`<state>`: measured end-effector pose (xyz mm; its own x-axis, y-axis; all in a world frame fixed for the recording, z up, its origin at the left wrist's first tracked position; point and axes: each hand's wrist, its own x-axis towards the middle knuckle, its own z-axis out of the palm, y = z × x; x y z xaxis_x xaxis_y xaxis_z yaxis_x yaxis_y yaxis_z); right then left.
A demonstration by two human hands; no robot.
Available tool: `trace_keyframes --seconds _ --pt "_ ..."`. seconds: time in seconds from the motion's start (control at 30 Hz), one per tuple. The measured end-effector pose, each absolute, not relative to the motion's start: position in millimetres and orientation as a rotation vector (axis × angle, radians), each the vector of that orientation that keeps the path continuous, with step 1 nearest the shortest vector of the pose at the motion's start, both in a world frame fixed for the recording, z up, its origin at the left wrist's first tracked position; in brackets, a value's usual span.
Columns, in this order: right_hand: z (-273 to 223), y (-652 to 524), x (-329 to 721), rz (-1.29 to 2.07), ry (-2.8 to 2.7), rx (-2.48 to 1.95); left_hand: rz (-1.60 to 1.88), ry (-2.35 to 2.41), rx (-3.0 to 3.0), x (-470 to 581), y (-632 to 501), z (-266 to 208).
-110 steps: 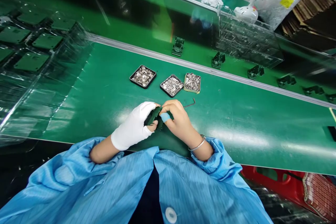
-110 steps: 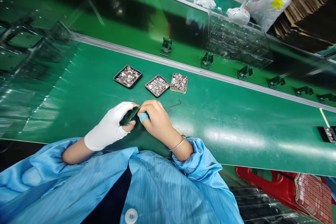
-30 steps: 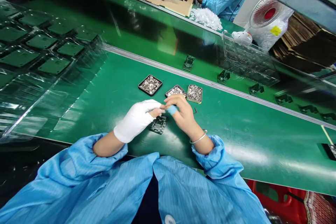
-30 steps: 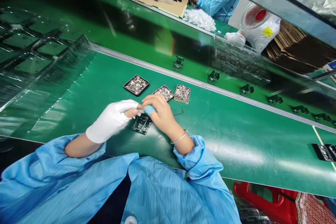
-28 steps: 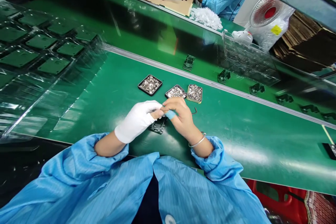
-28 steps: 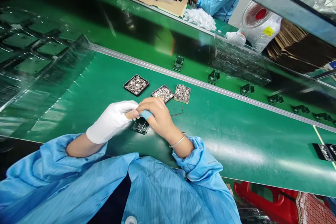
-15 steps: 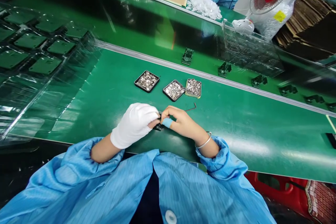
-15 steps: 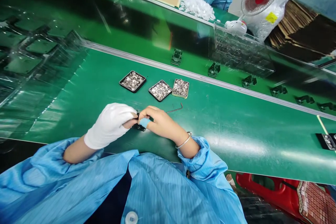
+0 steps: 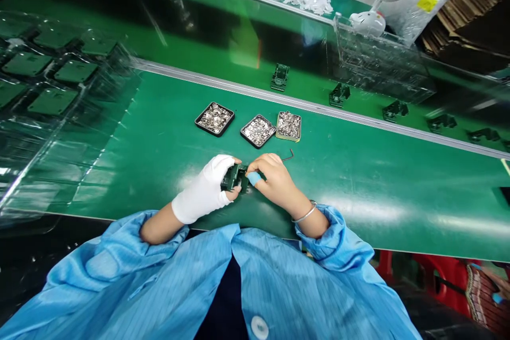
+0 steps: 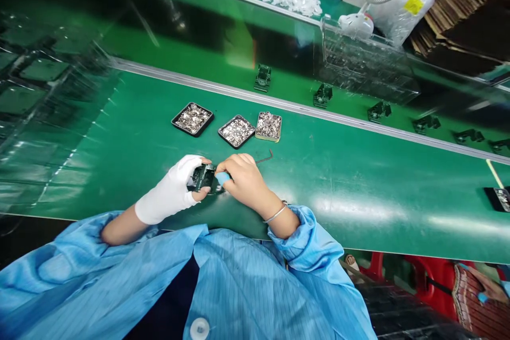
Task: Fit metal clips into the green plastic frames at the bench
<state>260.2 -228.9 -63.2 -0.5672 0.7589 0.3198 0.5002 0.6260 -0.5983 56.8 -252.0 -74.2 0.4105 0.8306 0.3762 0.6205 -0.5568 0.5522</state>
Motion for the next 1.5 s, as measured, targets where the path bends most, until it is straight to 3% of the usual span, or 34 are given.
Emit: trace_keyframes --seconds 0.23,0.4,0.63,0.73,1.07,1.33,1.5 --pt "-63 -238 256 0.432 -2.338 -1.103 0.879 1.305 2.453 59 -257 -76" --pt "-59 -241 252 0.649 -2.222 -1.203 0.811 1.282 2.316 57 -255 -71" --pt "-57 -243 248 0.698 -2.379 -1.224 0.317 1.392 2.322 61 -244 -38" --pt "-59 -244 247 0.647 -2.456 -1.200 0.255 1.435 2.438 64 -241 -32" --pt "-50 -246 238 0.575 -2.563 -1.200 0.219 1.566 2.443 67 -241 -36" --pt "-64 -227 262 0.846 -2.366 -1.444 0.609 1.401 2.071 42 -241 -53" --pt "-68 -212 288 0.528 -2.510 -1.493 0.572 1.490 2.125 40 -255 -76"
